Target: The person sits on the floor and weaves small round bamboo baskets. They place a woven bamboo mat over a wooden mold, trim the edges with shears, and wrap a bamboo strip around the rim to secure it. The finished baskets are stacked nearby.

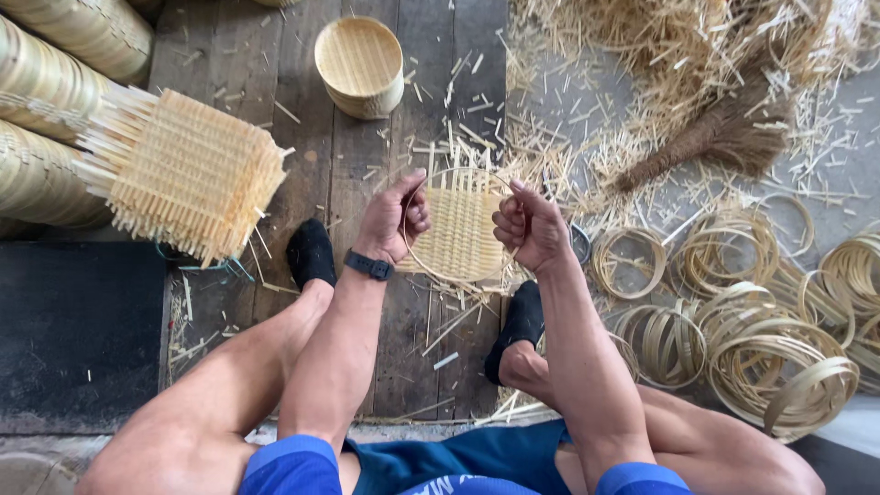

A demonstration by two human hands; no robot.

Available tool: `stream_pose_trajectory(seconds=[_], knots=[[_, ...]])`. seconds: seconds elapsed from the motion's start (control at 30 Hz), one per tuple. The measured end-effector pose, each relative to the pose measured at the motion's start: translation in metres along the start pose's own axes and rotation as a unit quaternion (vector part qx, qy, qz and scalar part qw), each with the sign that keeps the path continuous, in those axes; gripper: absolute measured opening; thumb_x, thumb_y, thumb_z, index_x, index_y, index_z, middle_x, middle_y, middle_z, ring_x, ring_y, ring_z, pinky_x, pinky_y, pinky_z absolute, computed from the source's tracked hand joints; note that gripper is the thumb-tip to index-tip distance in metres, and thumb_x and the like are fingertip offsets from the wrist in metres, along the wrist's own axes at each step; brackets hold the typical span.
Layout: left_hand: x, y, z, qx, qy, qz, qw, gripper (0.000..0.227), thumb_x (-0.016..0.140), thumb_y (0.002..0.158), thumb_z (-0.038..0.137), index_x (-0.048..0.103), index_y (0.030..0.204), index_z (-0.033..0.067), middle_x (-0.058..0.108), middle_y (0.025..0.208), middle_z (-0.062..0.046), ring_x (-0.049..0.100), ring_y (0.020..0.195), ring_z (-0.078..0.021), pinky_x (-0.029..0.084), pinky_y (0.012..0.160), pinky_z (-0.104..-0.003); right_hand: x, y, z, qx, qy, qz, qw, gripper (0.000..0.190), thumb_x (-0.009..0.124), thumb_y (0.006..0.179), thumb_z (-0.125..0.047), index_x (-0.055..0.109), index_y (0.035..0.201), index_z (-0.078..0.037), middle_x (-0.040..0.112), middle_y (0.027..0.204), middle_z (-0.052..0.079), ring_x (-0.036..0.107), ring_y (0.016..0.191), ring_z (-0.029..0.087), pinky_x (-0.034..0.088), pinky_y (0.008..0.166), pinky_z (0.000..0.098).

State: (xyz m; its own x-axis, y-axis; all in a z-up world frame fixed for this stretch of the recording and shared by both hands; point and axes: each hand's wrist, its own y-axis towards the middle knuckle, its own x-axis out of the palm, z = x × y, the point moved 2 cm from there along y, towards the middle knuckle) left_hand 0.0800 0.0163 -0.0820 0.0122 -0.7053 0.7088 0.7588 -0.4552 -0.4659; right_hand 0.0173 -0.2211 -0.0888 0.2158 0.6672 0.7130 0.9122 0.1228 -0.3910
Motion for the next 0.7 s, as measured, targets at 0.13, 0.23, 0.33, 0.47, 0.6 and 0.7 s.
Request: stream_pose_trajectory(seconds=[0.13,0.23,0.33,0.47,0.6,0.7], knots=[[-0.011,0.009,-0.011,0.009,-0.034,0.005,0.999,0.038,0.072,0.095,0.027,0.051,0.067,0.0126,0.040,0.051,0.005,0.037,0.046,-0.0087,0.032,0.045,-0.027,-0.011,0.005,0.002,0.007,-0.030,-0.001,1.000,0.047,0.070,0.102,-0.030,0.050,0.064,-0.014,0.036,0.054,-0.005,0.029,0.047,0.007,0.024,0.041,0.0247],[-0.015,0.013,-0.021,0.029,-0.069,0.021,0.997,0.038,0.072,0.095,0.028,0.050,0.069,0.0126,0.038,0.051,0.004,0.037,0.047,-0.0099,0.032,0.046,-0.028,-0.006,0.004,0.002,-0.002,-0.046,0.043,0.998,0.040,0.069,0.101,-0.034,0.056,0.072,-0.010,0.041,0.057,-0.004,0.035,0.049,0.008,0.028,0.043,0.0251],[-0.026,0.017,-0.031,0.064,-0.102,0.078,0.990,0.032,0.071,0.095,0.033,0.055,0.076,0.0129,0.039,0.051,0.004,0.038,0.046,-0.0095,0.034,0.046,-0.028,-0.010,0.000,0.006,-0.023,-0.108,0.084,0.990,0.031,0.070,0.095,-0.032,0.066,0.088,-0.002,0.056,0.068,0.000,0.050,0.056,0.009,0.044,0.050,0.0253],[-0.060,0.026,-0.051,0.168,-0.030,0.155,0.973,0.019,0.073,0.093,0.031,0.068,0.092,0.0124,0.046,0.057,0.006,0.042,0.049,-0.0068,0.035,0.045,-0.027,-0.032,0.003,0.019,-0.068,-0.309,0.165,0.934,0.023,0.080,0.088,-0.015,0.069,0.101,-0.001,0.070,0.081,0.002,0.064,0.065,0.009,0.056,0.055,0.0235],[-0.101,0.041,-0.075,0.297,0.382,0.244,0.841,0.023,0.077,0.094,0.028,0.081,0.098,0.0066,0.072,0.074,0.001,0.063,0.062,-0.0080,0.049,0.059,-0.031,-0.057,0.023,0.039,-0.052,-0.451,0.306,0.837,0.022,0.081,0.086,-0.012,0.076,0.103,0.002,0.074,0.080,0.009,0.068,0.063,0.013,0.060,0.054,0.0233],[-0.117,0.054,-0.078,0.272,0.600,0.256,0.707,0.018,0.078,0.086,0.022,0.081,0.098,0.0091,0.073,0.087,-0.012,0.071,0.073,-0.0265,0.055,0.066,-0.038,-0.075,0.038,0.058,-0.039,-0.532,0.312,0.786,0.024,0.079,0.084,-0.011,0.075,0.107,-0.005,0.075,0.084,0.004,0.072,0.067,0.012,0.062,0.058,0.0227]])
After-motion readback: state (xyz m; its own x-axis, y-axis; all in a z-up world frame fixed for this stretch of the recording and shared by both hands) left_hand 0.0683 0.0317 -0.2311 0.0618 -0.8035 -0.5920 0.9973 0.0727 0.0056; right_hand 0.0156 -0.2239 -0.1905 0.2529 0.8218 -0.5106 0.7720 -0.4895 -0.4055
